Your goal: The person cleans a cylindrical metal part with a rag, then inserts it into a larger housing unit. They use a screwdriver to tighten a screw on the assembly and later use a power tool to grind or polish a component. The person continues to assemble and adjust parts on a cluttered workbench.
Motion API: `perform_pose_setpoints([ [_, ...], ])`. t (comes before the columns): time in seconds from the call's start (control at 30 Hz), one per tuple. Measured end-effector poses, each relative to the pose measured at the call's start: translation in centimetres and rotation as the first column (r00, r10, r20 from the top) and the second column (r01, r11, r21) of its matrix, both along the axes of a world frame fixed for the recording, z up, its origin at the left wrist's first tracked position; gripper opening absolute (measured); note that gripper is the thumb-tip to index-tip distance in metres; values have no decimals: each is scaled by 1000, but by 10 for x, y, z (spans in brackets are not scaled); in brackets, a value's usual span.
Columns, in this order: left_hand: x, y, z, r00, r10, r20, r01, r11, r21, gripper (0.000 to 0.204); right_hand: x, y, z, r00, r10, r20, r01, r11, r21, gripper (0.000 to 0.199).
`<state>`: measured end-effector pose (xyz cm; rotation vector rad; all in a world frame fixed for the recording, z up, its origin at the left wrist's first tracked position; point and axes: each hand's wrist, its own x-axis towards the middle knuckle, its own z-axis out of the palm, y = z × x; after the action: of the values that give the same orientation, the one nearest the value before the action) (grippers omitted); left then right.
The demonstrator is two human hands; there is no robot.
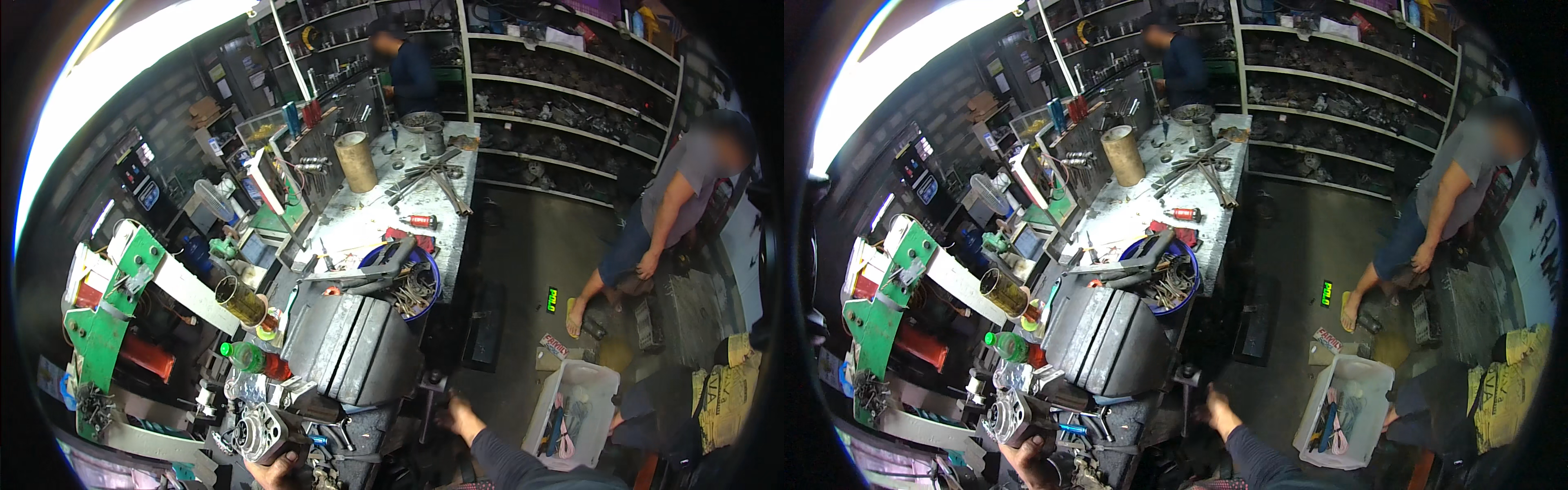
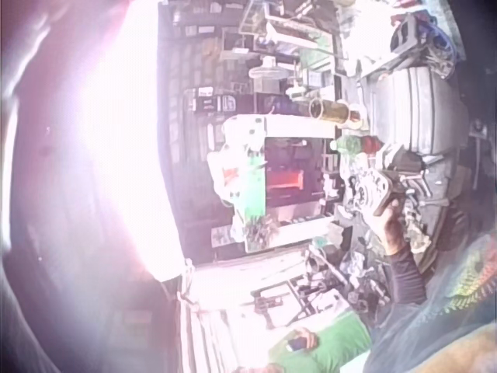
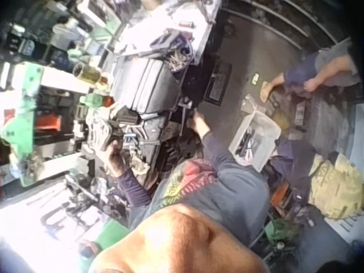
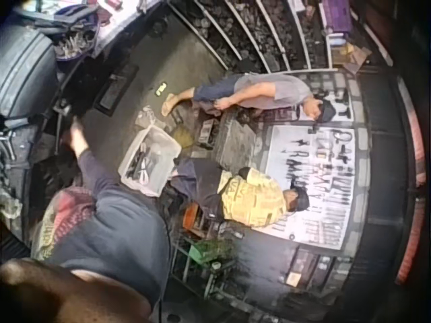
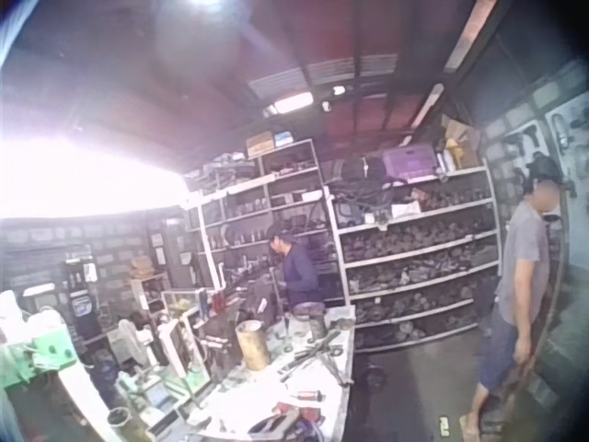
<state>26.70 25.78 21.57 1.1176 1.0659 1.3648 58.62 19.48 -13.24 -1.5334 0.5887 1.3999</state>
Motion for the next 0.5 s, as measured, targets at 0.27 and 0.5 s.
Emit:
perform_pose_setpoints([
  [0.27, 2, 7, 2, 998, -4, -59, 13, 989, 149, 72, 59, 64, -76, 990, -38, 132, 26, 995, 96, 37],
  [0.5, 8, 6, 6, 999, -33, -13, 35, 987, 159, 78, 110, 111, 25, 811, -582, -53, 579, 786, 219, 52],
])
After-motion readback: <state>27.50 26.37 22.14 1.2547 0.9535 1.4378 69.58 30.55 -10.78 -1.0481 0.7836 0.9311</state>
